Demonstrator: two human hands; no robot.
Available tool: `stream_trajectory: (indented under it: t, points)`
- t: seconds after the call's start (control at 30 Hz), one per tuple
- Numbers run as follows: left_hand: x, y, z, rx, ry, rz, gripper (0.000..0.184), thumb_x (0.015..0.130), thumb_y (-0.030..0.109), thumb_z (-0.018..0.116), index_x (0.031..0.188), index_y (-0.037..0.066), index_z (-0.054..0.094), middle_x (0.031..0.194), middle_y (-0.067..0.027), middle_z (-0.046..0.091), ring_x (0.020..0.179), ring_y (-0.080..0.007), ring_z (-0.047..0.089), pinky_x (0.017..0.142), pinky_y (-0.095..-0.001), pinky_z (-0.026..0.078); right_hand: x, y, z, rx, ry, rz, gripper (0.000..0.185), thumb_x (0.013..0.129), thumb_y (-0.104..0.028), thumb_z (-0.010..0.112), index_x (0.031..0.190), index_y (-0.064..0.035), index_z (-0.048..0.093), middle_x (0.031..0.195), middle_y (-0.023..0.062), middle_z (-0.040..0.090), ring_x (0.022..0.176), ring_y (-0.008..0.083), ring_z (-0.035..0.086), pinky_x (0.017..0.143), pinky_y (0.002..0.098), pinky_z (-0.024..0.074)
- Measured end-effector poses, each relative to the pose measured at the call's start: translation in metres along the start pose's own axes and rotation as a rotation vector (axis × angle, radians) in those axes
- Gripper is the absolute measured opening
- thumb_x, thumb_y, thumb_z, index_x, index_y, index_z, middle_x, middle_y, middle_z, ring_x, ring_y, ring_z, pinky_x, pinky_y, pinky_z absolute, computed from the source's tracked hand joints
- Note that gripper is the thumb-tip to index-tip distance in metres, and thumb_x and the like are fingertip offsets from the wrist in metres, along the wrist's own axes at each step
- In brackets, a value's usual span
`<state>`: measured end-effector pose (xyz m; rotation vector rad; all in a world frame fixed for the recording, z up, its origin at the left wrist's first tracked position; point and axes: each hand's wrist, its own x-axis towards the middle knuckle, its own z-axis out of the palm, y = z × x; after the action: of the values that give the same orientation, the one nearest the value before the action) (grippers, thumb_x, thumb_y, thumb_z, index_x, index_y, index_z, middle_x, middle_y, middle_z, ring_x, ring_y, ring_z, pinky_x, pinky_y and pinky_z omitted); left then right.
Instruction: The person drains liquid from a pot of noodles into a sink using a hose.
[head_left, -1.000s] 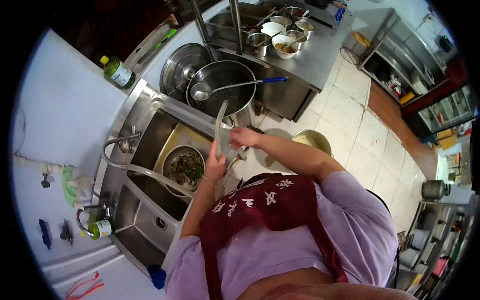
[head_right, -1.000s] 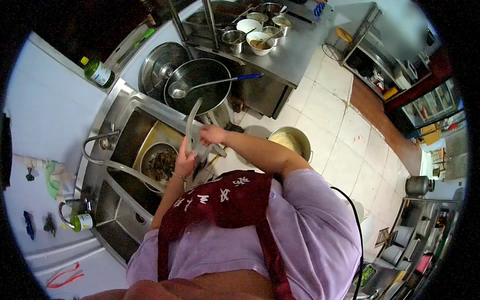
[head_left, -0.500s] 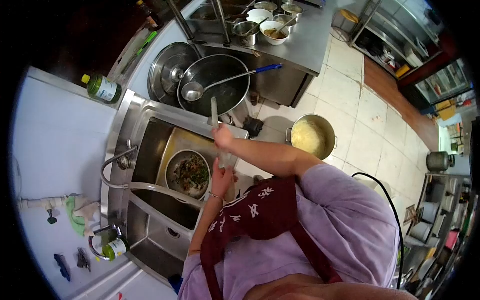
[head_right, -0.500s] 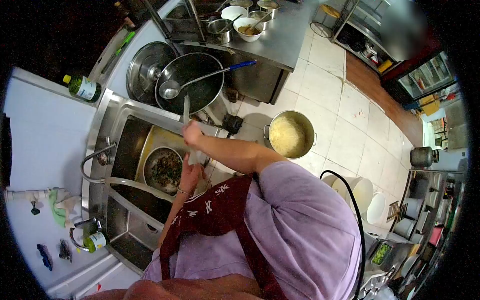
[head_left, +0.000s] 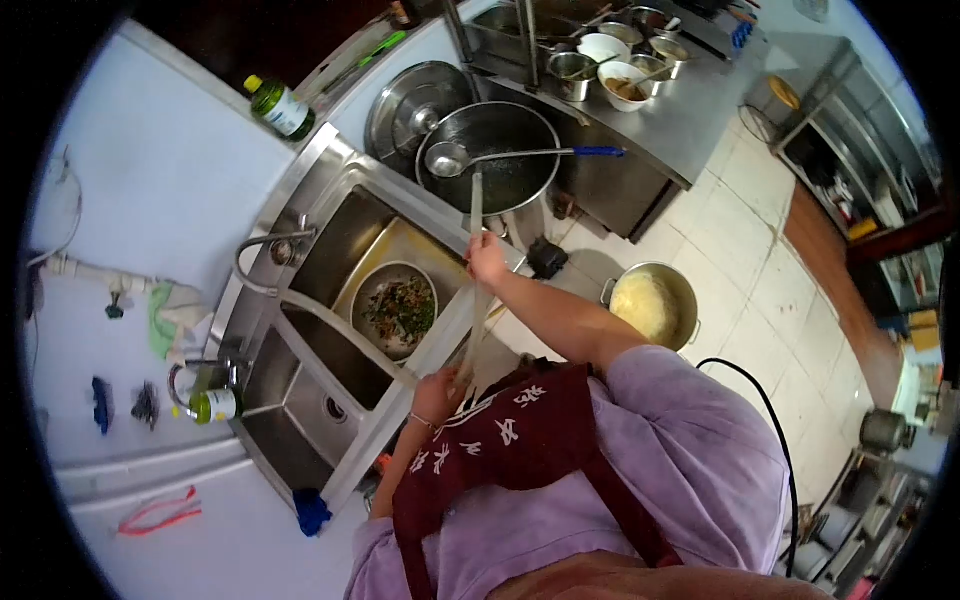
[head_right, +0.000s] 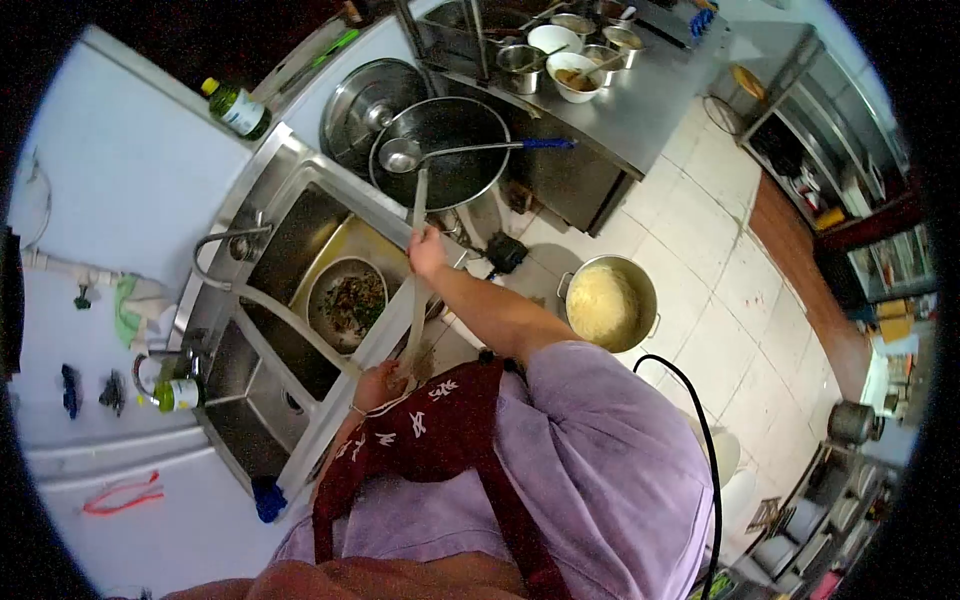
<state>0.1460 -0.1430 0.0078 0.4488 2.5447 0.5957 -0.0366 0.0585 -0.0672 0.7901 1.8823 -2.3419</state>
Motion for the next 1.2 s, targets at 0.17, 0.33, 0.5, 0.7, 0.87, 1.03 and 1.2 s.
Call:
stream_trajectory:
  t: [0.17,0.33,0.5,0.7,0.87,1.03,1.2]
  points:
    - [-0.039,-0.016,0.001,0.17,0.527,-0.025,0.037,0.075,0.024,0.06,0.108,0.008,0.054,0.102,-0.0143,0.056,0.099,-0.033,0.05,0.087,-0.0455,0.036,-0.006,-0.01,-0.004,-0.034,0.008,-0.005,0.032,0.092,-0.027,0.04,0.111,-0.0007,0.036,0.065,0.0096,0.052,0.041,0.0171,0.048,0.036,0.0318,0.0388]
    - [-0.071,-0.094,-0.003,0.291,0.811,-0.381,0.033,0.078,0.02,0.057,0.108,0.006,0.054,0.105,-0.0151,0.054,0.101,-0.0321,0.048,0.087,-0.0443,0.037,-0.01,-0.009,0.001,-0.094,0.097,-0.026,0.029,0.091,-0.026,0.043,0.103,0.0006,0.04,0.063,0.0108,0.053,0.041,0.0187,0.05,0.037,0.0336,0.0412]
    - [-0.072,-0.141,-0.006,0.419,0.824,-0.564,0.035,0.082,0.022,0.053,0.111,0.002,0.052,0.111,-0.0147,0.051,0.106,-0.0319,0.046,0.091,-0.0444,0.036,-0.002,0.004,0.004,-0.129,0.102,-0.102,0.029,0.091,-0.026,0.043,0.102,0.0006,0.041,0.063,0.0112,0.052,0.041,0.0195,0.051,0.037,0.0337,0.0416]
    - [-0.066,-0.142,-0.007,0.496,0.763,-0.274,0.04,0.082,0.027,0.048,0.114,0.002,0.047,0.115,-0.0153,0.048,0.118,-0.0326,0.036,0.103,-0.0487,0.019,-0.015,-0.005,0.003,-0.131,0.08,-0.045,0.031,0.091,-0.027,0.041,0.104,0.0006,0.04,0.063,0.0104,0.052,0.043,0.019,0.052,0.039,0.0334,0.0445]
    - [-0.071,-0.156,-0.007,0.352,0.786,-0.211,0.035,0.079,0.022,0.049,0.107,0.002,0.052,0.114,-0.0155,0.049,0.118,-0.034,0.036,0.103,-0.0489,0.02,-0.034,-0.015,0.012,-0.251,0.148,-0.067,0.03,0.091,-0.027,0.041,0.101,0.0012,0.041,0.064,0.0103,0.053,0.045,0.0186,0.052,0.041,0.0333,0.0459]
    - [-0.066,-0.167,-0.005,0.31,0.771,-0.16,0.032,0.077,0.019,0.051,0.105,0.001,0.053,0.113,-0.0164,0.049,0.118,-0.0359,0.035,0.103,-0.0492,0.019,-0.034,-0.013,0.011,-0.285,0.117,-0.08,0.033,0.091,-0.027,0.041,0.106,0.0018,0.042,0.065,0.0096,0.054,0.046,0.0176,0.053,0.043,0.0317,0.0464]
    - [-0.07,-0.164,-0.007,0.232,0.706,-0.197,0.034,0.079,0.02,0.05,0.106,0.001,0.052,0.115,-0.0171,0.047,0.12,-0.0358,0.032,0.104,-0.0497,0.018,-0.027,-0.007,0.012,-0.292,0.157,-0.071,0.036,0.091,-0.029,0.042,0.11,0.0023,0.042,0.065,0.0087,0.055,0.047,0.0159,0.053,0.043,0.0308,0.0461]
